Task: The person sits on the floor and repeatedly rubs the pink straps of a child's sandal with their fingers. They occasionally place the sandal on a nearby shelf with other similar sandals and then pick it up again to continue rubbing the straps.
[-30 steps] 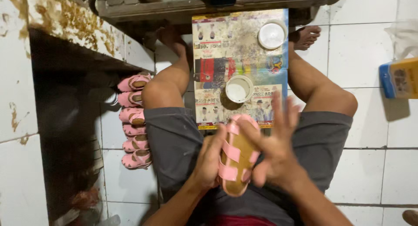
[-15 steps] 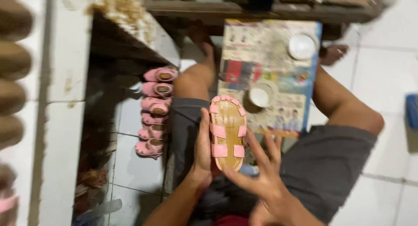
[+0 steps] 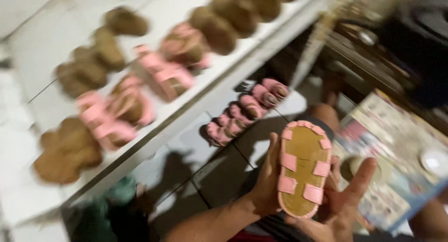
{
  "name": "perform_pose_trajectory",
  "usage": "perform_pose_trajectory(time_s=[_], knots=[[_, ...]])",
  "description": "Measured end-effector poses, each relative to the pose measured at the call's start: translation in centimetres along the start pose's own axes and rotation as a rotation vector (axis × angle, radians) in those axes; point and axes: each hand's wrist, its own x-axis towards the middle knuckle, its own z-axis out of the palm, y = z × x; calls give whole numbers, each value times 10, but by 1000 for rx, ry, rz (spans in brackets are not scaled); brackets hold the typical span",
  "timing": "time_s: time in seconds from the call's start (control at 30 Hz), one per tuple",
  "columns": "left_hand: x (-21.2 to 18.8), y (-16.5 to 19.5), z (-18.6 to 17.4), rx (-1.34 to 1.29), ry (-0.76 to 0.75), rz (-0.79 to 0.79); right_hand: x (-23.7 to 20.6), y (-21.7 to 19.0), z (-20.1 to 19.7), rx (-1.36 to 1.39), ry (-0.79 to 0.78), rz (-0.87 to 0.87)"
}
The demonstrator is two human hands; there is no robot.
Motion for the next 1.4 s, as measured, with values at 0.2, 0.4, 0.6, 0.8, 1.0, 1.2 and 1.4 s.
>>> perform_pose_trajectory(time_s=[0.2,0.4,0.6,0.8,1.0,1.2,1.4], knots=[[-64,64,-47,696,58,826,-7,-5,37,116,-287,71],[-125,105,-74,525,246,1231,12,-32,120,-115,-720,120],[-182,146,-97,459,397,1598,17,-33,193,84,-1044,189],[-192,142,-82,758,210,1777,45,-39,192,46,-925,260],[-142,151,-38,1353,-101,1846,136,-69,145,14,-752,178],[-56,208,-6,1982,-232,1879,313,-107,84,-502,-688,-132],[0,238,-17,2246,-61,2094,525,-97,93,-702,-772,36]])
